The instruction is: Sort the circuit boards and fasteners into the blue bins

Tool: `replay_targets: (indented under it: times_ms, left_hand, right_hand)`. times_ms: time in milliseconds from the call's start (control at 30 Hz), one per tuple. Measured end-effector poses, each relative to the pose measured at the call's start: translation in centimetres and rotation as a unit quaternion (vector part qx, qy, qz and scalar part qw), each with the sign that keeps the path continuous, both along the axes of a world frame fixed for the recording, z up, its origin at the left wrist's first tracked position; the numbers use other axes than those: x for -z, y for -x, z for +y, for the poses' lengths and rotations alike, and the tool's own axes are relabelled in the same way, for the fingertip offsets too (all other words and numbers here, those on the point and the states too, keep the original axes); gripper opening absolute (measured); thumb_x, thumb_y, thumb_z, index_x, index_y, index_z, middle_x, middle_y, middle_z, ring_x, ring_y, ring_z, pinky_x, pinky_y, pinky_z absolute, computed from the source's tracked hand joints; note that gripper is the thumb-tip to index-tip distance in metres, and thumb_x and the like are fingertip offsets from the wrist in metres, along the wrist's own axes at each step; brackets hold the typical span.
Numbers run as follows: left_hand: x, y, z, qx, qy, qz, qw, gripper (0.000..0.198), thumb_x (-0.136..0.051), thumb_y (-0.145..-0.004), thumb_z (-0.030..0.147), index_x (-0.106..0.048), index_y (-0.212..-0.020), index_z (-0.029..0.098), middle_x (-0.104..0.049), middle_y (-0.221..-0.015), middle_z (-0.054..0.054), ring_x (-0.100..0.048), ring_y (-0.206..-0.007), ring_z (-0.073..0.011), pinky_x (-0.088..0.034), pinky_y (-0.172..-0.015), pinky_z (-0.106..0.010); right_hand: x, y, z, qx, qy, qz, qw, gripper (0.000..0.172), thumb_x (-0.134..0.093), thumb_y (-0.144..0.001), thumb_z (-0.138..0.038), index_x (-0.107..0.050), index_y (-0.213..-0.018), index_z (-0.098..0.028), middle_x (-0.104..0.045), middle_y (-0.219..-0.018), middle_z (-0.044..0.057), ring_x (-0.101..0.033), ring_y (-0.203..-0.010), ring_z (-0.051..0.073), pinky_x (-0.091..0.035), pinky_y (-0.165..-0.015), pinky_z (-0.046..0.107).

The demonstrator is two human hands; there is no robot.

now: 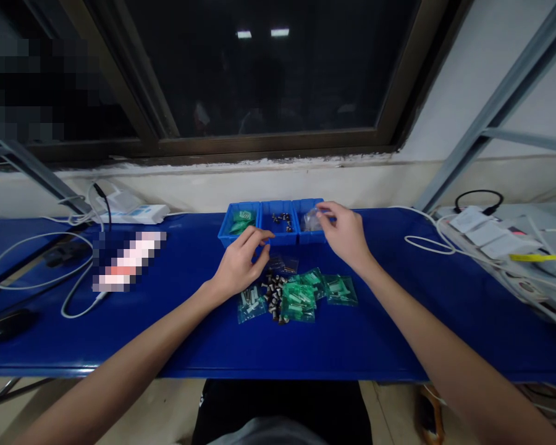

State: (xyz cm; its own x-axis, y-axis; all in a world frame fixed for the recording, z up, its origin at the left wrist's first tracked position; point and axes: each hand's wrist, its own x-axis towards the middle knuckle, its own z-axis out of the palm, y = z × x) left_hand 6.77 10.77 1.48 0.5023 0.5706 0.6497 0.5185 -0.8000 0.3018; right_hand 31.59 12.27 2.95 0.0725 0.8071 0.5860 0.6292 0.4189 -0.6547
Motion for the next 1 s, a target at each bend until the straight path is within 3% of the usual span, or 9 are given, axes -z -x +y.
replay_targets:
  times_ms: [100, 200, 333, 500, 1000]
  left_hand:
    - [0.1, 0.1, 0.2, -0.011, 0.000, 0.010, 1.000, 0.022, -0.042, -0.097, 0.016, -0.055, -0.114, 0.017, -0.057, -0.106, -0.008, -0.061, -0.093, -0.0164, -0.056, -0.079, -0.032]
    - [0.0, 0.2, 0.4, -0.017, -0.005, 0.029, 0.999, 0.021, -0.042, -0.096, 0.016, -0.057, -0.110, 0.016, -0.059, -0.104, -0.008, -0.061, -0.090, -0.0162, -0.055, -0.075, -0.030]
    - [-0.4, 0.7, 0.7, -0.011, 0.006, 0.109, 0.994, 0.022, -0.041, -0.096, 0.017, -0.058, -0.110, 0.016, -0.061, -0.100, -0.007, -0.062, -0.087, -0.0172, -0.053, -0.072, -0.030]
    - [-0.6, 1.3, 1.2, -0.003, 0.012, 0.185, 0.983, 0.025, -0.043, -0.095, 0.016, -0.059, -0.113, 0.017, -0.064, -0.102, -0.008, -0.064, -0.090, -0.0193, -0.053, -0.073, -0.030]
    - [-0.8, 2.0, 1.7, 0.027, 0.086, 0.244, 0.966, 0.033, -0.057, -0.093, 0.043, -0.068, -0.110, 0.017, -0.067, -0.104, -0.008, -0.065, -0.096, -0.0231, -0.054, -0.079, -0.035]
  right_hand:
    - [0.3, -0.6, 0.5, 0.044, -0.040, -0.136, 0.989, 0.022, -0.057, -0.087, -0.030, -0.072, -0.099, -0.019, -0.067, -0.107, 0.013, -0.061, -0.104, 0.032, -0.045, -0.093, 0.052]
    - [-0.1, -0.4, -0.3, 0.041, -0.054, -0.158, 0.985, 0.022, -0.053, -0.091, -0.029, -0.071, -0.097, -0.019, -0.068, -0.099, 0.012, -0.063, -0.092, 0.027, -0.049, -0.085, 0.044]
    - [-0.4, 1.0, -1.9, -0.068, -0.037, -0.208, 0.975, 0.020, -0.049, -0.095, -0.026, -0.069, -0.095, -0.020, -0.070, -0.088, 0.005, -0.064, -0.077, 0.020, -0.049, -0.075, 0.035]
    - [0.3, 3.1, -3.4, -0.190, 0.005, -0.308, 0.932, 0.022, -0.045, -0.099, -0.023, -0.067, -0.103, -0.018, -0.069, -0.099, 0.007, -0.062, -0.094, 0.023, -0.048, -0.083, 0.037]
    - [2.1, 3.5, -3.0, -0.242, 0.055, -0.319, 0.915, 0.027, -0.046, -0.098, -0.020, -0.072, -0.105, -0.020, -0.072, -0.109, 0.006, -0.062, -0.100, 0.024, -0.052, -0.086, 0.040]
